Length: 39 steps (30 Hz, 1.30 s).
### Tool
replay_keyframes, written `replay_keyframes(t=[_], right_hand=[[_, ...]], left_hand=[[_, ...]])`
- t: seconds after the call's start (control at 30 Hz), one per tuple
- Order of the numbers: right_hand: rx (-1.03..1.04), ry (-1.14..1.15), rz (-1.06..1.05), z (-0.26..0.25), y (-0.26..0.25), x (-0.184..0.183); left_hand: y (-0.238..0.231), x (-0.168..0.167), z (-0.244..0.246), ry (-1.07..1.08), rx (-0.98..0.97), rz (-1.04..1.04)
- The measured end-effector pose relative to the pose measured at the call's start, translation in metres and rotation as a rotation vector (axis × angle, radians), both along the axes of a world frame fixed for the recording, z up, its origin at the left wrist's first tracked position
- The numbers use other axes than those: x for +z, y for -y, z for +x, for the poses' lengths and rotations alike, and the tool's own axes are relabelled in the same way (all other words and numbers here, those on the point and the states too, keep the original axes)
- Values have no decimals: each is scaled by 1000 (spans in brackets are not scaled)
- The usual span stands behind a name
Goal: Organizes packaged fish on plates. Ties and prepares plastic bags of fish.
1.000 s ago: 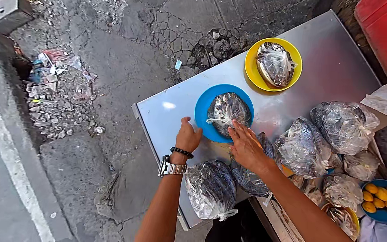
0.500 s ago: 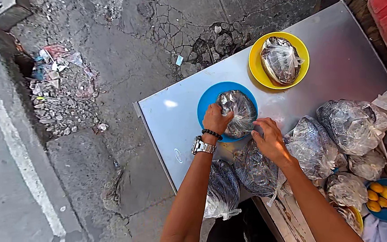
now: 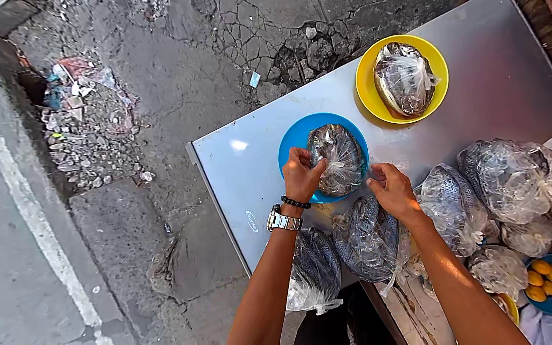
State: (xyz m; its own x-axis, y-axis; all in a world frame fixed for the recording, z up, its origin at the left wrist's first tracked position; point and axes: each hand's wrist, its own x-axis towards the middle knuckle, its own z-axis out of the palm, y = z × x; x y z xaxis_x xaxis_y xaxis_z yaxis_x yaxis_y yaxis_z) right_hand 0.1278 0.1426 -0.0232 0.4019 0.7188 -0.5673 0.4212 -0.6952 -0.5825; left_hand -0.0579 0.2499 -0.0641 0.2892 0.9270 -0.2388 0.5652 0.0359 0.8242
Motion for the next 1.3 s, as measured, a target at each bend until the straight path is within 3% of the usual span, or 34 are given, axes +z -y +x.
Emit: replay_keyframes(t=[0.27,0.47,0.63,0.77,0.9,1.0,1.1,1.3], right_hand=[[-60,-39,-23,-5,-11,-2],[-89,-26,-22,-6,-20,-9],[-130,-23,-7,-10,-22,-13],[-140,-87,-45,-6,-22,-19],[-124,-146,-130,-4,-22,-28],[-132,-188,-158,-2,-26,-29],[-126,-134,-162,0,-40,-24],[-187,-32,49,13,-75,-36]], left_hand=[[-5,1,-4,-56,-33,-93],[-4,-8,12,-245,-6,141],[-20,-13,30,-339,3,58],[-26,-10,15,-295,4,12],[-18,-14,-23,-352,64,92],[-4,-21,-50,-286,121,-104],[10,-22,-48,7,208,-439],[-39,-43,-18,17,258,-307]])
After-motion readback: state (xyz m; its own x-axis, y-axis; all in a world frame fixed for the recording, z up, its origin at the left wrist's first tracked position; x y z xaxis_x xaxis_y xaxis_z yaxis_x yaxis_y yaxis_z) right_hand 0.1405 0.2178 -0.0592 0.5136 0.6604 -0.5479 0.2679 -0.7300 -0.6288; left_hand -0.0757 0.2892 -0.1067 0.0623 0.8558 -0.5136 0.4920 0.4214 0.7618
